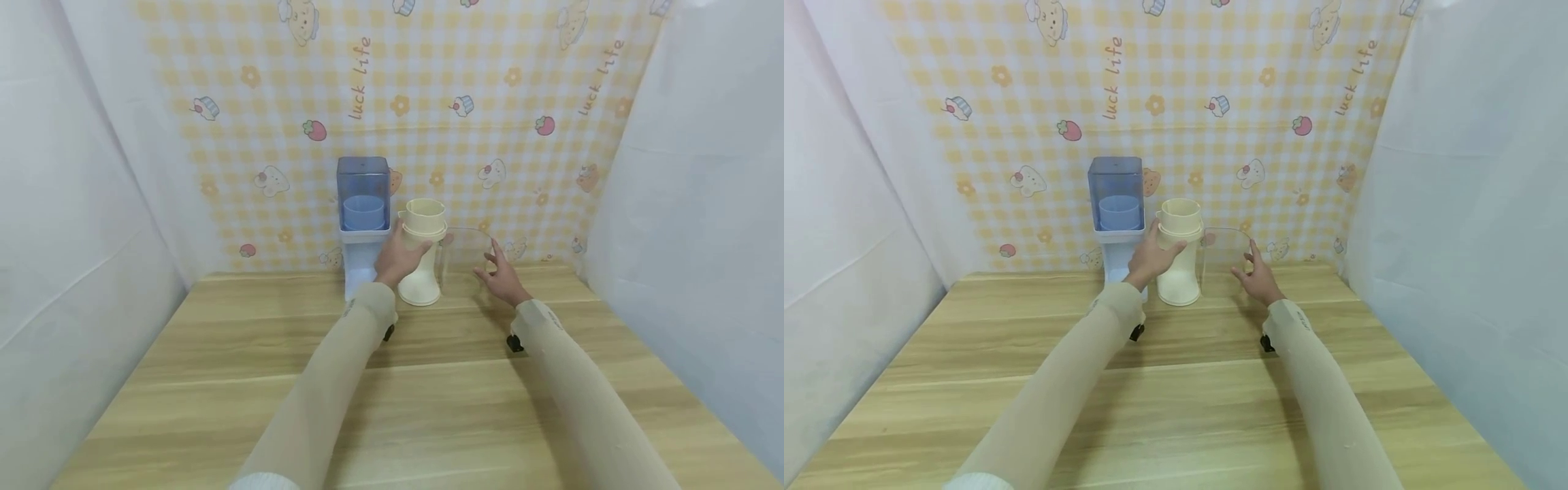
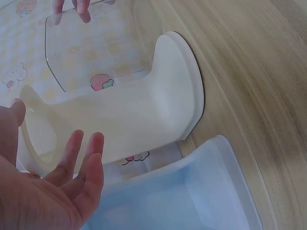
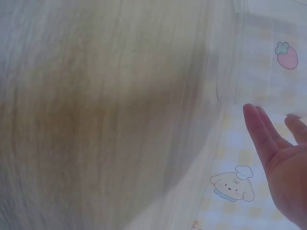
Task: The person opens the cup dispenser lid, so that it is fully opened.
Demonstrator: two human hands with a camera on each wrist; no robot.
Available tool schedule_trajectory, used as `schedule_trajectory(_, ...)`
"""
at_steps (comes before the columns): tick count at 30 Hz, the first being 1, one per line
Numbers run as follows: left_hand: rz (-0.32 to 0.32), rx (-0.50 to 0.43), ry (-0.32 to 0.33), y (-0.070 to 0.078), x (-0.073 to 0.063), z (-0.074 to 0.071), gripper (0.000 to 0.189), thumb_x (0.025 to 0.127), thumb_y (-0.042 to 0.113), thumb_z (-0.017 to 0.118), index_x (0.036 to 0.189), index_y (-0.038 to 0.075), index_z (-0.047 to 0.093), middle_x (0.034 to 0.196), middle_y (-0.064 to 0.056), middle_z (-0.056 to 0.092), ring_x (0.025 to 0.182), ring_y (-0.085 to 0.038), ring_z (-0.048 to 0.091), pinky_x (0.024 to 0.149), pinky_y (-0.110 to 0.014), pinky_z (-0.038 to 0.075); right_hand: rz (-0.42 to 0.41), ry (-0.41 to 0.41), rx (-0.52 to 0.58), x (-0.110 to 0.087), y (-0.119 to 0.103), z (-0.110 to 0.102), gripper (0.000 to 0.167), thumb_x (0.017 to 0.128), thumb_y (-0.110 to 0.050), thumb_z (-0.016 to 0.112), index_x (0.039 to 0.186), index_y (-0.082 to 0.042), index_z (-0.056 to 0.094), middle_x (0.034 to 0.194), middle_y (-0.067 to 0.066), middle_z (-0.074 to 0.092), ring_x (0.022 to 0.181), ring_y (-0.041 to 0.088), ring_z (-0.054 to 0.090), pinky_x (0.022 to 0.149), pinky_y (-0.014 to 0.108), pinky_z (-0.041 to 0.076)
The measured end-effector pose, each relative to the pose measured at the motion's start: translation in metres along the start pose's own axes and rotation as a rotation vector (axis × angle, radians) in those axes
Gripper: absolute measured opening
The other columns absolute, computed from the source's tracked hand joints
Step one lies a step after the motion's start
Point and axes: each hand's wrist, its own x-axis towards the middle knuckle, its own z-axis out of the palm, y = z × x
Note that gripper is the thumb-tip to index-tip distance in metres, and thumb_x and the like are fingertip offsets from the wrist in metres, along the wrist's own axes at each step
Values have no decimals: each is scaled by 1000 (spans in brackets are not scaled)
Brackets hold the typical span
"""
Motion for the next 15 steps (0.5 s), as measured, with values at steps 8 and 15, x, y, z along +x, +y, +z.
schedule_trajectory(8,7,2,25,-1,3,2,89,91,54,65,159,23,17,156,-9,39,136,-35,43,103,-57,40,48,-21,14,2,-6,2,84,104,-28,53,159,-10,-8,156,30,27,131,50,43,106,57,40)
schedule_trajectory(15,-12,13,0,4,0,9,89,93,56,60,160,24,11,155,-14,38,133,-42,45,100,-60,41,121,8,21,4,-4,2,74,104,-26,52,157,-2,6,154,30,31,137,48,37,108,58,36)
